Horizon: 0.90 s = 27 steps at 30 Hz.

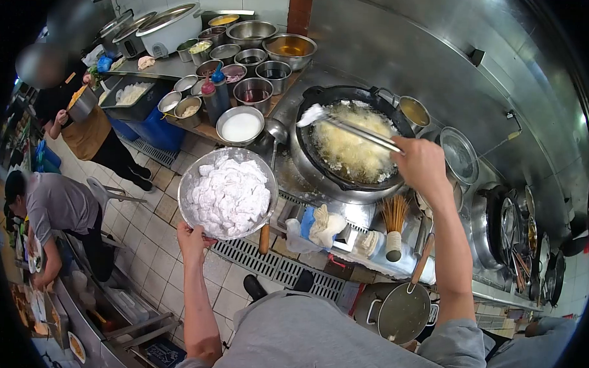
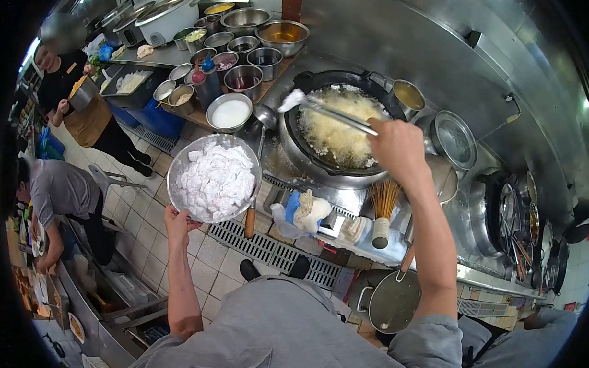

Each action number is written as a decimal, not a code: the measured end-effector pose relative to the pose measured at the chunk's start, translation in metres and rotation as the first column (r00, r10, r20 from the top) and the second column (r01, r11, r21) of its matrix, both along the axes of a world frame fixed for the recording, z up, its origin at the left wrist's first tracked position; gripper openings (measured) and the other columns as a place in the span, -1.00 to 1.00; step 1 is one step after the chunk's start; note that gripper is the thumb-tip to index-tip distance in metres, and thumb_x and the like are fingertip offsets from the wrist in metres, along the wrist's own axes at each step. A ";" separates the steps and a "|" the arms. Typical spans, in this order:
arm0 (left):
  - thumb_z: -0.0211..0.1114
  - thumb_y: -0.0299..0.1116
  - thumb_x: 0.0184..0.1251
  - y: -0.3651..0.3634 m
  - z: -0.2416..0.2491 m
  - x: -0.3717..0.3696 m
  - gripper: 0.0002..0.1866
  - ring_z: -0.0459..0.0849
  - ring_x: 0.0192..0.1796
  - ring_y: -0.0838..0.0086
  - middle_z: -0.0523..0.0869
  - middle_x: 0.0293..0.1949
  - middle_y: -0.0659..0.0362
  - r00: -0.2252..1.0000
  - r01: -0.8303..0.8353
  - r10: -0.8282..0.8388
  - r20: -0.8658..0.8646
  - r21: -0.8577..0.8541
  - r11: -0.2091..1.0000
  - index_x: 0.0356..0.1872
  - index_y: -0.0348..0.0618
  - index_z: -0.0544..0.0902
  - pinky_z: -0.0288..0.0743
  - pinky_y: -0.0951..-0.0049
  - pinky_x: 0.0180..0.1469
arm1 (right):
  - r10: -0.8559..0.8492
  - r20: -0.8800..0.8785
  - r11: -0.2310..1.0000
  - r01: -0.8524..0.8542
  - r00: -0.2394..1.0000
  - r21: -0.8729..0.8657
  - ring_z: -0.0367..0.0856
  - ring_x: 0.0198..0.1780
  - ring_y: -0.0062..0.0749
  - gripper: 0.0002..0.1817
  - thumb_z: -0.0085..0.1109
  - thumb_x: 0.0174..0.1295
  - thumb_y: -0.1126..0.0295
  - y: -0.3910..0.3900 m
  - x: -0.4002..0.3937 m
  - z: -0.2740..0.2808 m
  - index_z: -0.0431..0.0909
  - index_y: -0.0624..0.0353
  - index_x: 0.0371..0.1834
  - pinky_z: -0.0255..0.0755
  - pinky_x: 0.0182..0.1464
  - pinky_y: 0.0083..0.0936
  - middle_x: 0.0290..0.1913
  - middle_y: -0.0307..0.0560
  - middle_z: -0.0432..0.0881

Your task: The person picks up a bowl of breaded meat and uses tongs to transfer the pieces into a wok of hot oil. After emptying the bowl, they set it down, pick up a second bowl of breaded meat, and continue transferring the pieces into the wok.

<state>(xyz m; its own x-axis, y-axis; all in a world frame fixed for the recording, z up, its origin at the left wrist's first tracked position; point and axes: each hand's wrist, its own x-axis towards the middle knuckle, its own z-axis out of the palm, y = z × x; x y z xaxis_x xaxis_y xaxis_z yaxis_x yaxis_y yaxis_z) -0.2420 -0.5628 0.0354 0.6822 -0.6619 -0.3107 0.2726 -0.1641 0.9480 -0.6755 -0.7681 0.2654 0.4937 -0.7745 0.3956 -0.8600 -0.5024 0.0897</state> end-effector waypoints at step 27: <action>0.12 -0.67 0.18 0.001 0.025 -0.011 -0.44 0.69 -0.45 0.42 0.61 -0.34 0.07 0.981 0.065 -0.061 0.186 -0.015 0.998 0.27 -0.35 0.32 0.71 0.40 -0.48 | 0.366 0.121 0.810 -0.380 0.923 0.446 0.69 -0.24 0.10 -0.60 0.36 0.08 0.35 0.038 0.096 -0.028 0.68 0.19 0.02 0.53 -0.17 -0.17 -0.27 0.19 0.71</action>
